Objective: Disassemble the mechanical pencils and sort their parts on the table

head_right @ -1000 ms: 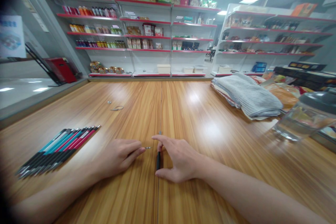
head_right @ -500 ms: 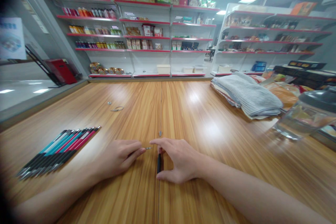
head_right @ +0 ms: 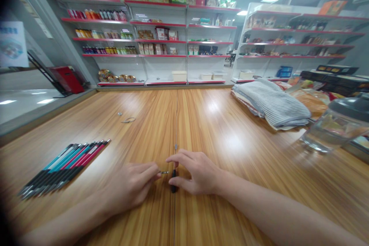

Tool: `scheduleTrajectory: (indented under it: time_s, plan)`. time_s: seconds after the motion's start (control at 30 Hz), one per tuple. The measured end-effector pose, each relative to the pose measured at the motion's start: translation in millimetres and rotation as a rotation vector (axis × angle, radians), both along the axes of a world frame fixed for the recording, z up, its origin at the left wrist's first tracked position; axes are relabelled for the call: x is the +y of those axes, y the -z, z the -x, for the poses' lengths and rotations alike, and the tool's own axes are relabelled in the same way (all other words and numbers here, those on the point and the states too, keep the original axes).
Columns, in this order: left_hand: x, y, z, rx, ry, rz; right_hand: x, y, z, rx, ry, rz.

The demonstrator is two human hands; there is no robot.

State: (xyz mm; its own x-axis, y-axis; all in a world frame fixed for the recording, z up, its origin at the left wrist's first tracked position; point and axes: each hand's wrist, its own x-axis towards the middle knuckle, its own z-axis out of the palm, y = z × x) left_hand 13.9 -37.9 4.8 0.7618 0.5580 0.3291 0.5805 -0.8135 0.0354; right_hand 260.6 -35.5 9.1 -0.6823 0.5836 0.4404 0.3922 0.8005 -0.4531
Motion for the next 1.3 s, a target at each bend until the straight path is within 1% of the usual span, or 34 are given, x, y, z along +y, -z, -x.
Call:
scheduleTrajectory:
  time_s: [0.13,0.27,0.33,0.47,0.53,0.63,0.7,0.77,0.83,0.9,1.03,1.3]
  plan:
    - [-4,3.3,-8,0.014,0.039,-0.054,0,3.2,3,0.041,-0.080,-0.059]
    - [-1,4.3,-9,0.015,0.055,-0.066,-1,3.0,4,0.038,-0.069,-0.087]
    - [0,3.9,-8,0.009,0.042,-0.051,0,2.3,3,0.045,-0.028,-0.097]
    - [4,2.1,-2,-0.015,-0.023,0.018,3,3.2,0,0.088,0.113,-0.069]
    - [8,1.1,1,-0.025,-0.050,0.041,7,5.8,-2,0.088,0.185,-0.014]
    - [12,0.4,6,-0.026,-0.075,0.062,18,10.8,-5,0.039,0.286,0.108]
    - [14,0.7,7,-0.025,-0.088,0.077,26,12.6,-5,0.005,0.308,0.152]
    - [16,1.4,7,-0.023,-0.098,0.090,32,12.5,-3,-0.028,0.279,0.141]
    - [16,2.2,6,-0.024,-0.107,0.100,36,10.9,-1,-0.056,0.232,0.098]
    - [16,2.6,5,-0.025,-0.113,0.105,37,9.1,0,-0.078,0.185,0.065]
    - [16,2.3,5,-0.031,-0.122,0.109,36,6.8,-1,-0.103,0.094,0.046]
    - [16,2.3,5,-0.015,-0.124,0.113,36,6.3,-5,-0.122,0.053,0.051]
